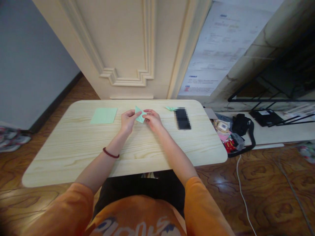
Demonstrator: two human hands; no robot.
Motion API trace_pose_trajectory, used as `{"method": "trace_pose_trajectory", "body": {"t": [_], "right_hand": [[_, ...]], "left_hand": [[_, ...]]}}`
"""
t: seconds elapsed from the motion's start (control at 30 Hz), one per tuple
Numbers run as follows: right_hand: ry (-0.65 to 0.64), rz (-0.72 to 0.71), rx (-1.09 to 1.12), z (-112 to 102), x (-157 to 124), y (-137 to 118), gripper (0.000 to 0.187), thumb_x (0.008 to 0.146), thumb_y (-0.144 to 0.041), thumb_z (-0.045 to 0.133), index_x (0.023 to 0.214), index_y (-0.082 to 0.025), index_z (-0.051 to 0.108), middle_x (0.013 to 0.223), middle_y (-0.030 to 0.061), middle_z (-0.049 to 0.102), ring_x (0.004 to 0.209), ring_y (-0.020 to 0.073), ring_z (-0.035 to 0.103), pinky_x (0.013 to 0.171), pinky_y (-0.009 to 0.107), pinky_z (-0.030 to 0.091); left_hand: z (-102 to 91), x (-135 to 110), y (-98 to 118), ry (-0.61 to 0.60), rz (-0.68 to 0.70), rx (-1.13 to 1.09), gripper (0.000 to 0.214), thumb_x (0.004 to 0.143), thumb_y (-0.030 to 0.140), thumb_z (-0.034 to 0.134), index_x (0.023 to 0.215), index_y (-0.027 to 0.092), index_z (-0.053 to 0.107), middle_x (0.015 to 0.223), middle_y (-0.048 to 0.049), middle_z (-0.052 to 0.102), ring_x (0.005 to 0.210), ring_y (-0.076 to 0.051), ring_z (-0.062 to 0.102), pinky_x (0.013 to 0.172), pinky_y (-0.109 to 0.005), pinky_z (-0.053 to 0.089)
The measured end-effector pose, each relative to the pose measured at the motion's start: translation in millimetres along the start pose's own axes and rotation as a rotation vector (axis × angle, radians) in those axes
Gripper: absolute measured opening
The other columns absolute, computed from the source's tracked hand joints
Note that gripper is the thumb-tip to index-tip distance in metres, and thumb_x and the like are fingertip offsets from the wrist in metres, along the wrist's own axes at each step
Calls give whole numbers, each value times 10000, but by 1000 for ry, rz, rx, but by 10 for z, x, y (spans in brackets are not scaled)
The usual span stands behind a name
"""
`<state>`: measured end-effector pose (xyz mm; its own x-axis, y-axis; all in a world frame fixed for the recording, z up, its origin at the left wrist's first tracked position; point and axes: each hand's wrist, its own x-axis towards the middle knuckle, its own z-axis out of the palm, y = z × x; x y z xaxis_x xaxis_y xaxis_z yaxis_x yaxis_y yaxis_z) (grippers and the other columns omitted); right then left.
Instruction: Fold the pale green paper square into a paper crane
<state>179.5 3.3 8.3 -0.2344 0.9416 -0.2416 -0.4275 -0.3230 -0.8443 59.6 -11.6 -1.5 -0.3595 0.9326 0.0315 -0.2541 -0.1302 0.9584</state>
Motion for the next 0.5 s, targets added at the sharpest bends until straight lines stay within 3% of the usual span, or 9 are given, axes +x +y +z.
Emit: {"method": "trace_pose_trajectory", "body": {"t": [0.5], "right_hand": [[-6, 84, 12, 56, -41, 39, 277, 532, -83, 692, 755, -197, 576, 607, -77, 619, 647, 86, 575, 649, 225, 497]], "left_hand": [[-45, 61, -45, 75, -14, -92, 288, 489, 330, 847, 660, 153, 697, 681, -10, 685, 625, -116, 580, 621, -237, 456]]}}
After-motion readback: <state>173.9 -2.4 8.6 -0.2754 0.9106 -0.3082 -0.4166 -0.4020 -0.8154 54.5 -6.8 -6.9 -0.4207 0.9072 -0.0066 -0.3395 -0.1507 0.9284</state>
